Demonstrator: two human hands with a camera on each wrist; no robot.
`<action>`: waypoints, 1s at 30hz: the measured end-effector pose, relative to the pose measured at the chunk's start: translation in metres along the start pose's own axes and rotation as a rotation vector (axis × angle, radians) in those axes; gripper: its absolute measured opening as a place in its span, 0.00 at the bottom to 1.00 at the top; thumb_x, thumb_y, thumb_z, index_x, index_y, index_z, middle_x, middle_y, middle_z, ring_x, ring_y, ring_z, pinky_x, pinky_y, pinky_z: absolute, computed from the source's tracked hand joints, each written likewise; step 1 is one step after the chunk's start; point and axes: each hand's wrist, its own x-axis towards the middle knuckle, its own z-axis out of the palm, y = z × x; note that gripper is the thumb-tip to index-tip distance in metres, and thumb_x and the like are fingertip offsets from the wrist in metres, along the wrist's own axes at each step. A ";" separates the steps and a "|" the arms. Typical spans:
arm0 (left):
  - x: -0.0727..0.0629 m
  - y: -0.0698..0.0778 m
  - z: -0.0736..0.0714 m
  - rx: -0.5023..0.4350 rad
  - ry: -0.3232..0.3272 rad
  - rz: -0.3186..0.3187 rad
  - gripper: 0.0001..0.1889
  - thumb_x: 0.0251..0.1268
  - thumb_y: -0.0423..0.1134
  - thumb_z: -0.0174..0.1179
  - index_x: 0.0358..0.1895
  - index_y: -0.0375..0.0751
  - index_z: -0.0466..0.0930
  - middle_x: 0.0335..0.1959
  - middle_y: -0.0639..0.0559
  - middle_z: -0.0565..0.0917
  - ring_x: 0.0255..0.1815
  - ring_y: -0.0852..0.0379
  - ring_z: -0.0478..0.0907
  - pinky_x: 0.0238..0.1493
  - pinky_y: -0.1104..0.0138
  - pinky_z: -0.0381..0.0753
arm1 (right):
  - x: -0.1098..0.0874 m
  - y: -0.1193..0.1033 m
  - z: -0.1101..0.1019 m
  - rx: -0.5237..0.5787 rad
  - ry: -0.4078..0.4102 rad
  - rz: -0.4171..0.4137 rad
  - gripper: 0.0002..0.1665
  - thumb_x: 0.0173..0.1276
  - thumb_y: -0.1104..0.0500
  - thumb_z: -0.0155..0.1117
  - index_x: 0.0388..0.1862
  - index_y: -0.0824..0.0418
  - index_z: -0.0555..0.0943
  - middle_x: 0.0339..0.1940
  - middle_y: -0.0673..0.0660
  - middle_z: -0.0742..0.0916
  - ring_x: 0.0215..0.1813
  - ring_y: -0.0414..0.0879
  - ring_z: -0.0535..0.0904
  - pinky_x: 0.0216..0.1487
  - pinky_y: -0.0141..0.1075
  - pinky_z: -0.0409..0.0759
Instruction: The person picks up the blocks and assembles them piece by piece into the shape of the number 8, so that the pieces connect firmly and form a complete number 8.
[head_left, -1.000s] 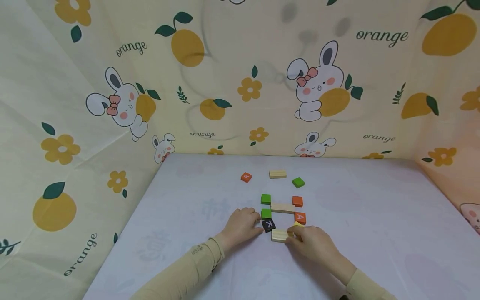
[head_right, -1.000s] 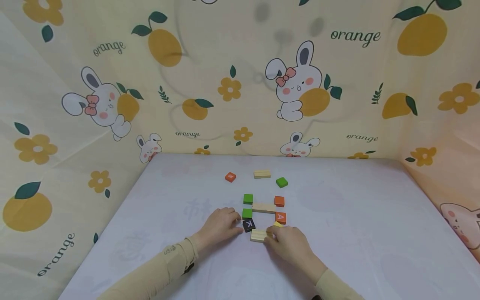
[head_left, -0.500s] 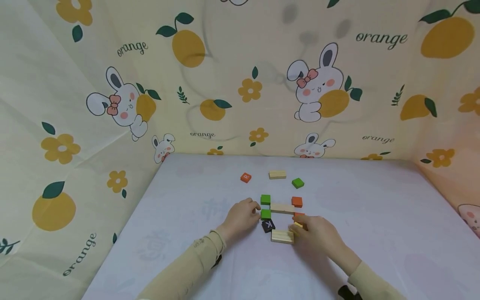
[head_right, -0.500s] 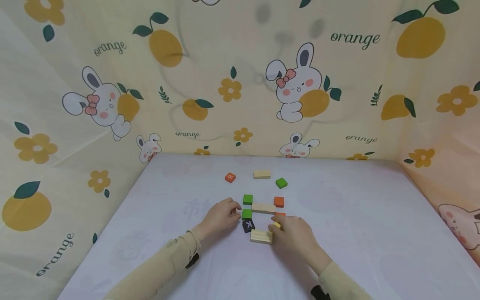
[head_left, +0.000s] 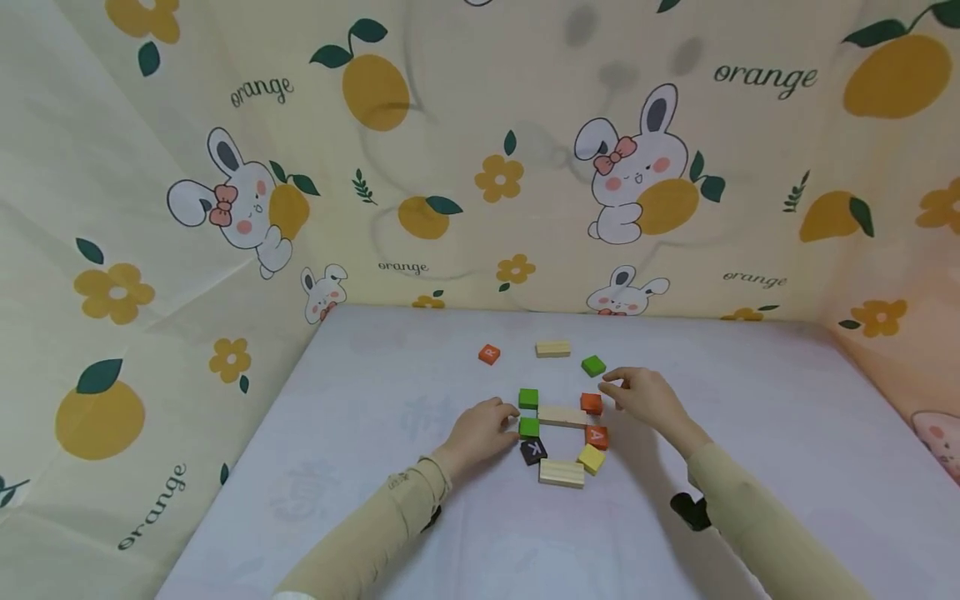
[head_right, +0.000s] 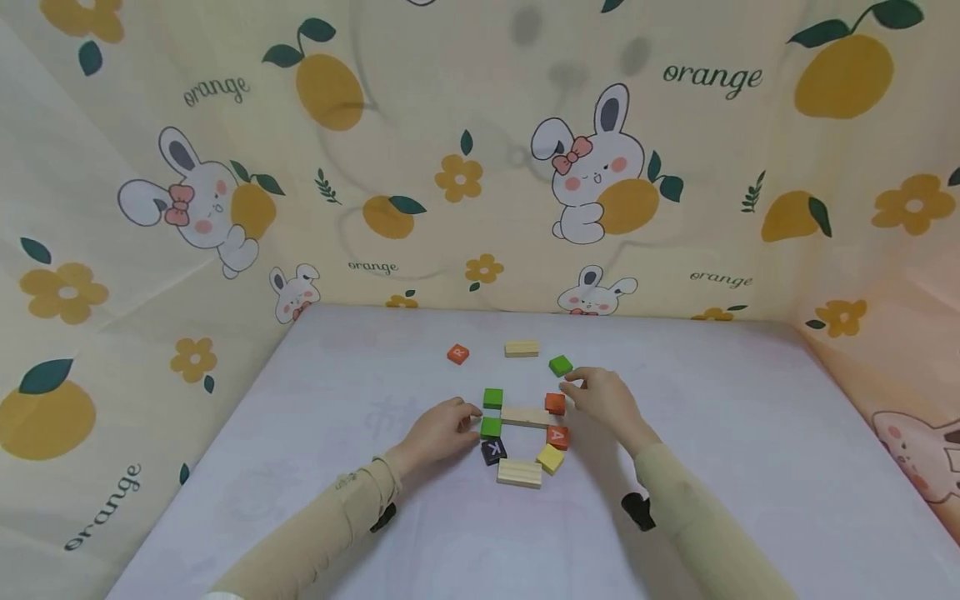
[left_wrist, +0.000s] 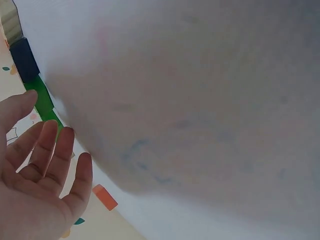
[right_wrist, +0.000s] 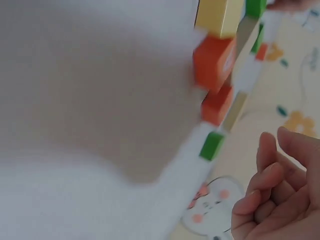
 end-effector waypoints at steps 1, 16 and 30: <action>0.000 -0.001 0.000 -0.001 -0.003 -0.003 0.17 0.57 0.45 0.63 0.50 0.45 0.80 0.30 0.56 0.76 0.27 0.64 0.68 0.28 0.74 0.67 | 0.006 0.004 -0.001 0.012 0.005 0.004 0.22 0.68 0.53 0.55 0.52 0.67 0.78 0.22 0.60 0.84 0.23 0.43 0.72 0.26 0.33 0.67; 0.000 -0.003 0.002 -0.002 0.009 0.017 0.16 0.56 0.44 0.63 0.48 0.48 0.81 0.28 0.57 0.79 0.28 0.63 0.69 0.29 0.73 0.66 | 0.052 0.031 0.013 0.034 -0.011 0.098 0.28 0.73 0.55 0.45 0.68 0.65 0.62 0.60 0.72 0.76 0.59 0.65 0.73 0.58 0.58 0.69; 0.002 -0.005 0.001 -0.020 -0.019 -0.009 0.16 0.55 0.45 0.64 0.48 0.48 0.81 0.25 0.59 0.76 0.27 0.63 0.67 0.27 0.73 0.64 | 0.066 0.027 0.029 -0.061 -0.017 0.122 0.24 0.72 0.62 0.39 0.66 0.62 0.65 0.62 0.72 0.73 0.52 0.59 0.74 0.55 0.55 0.71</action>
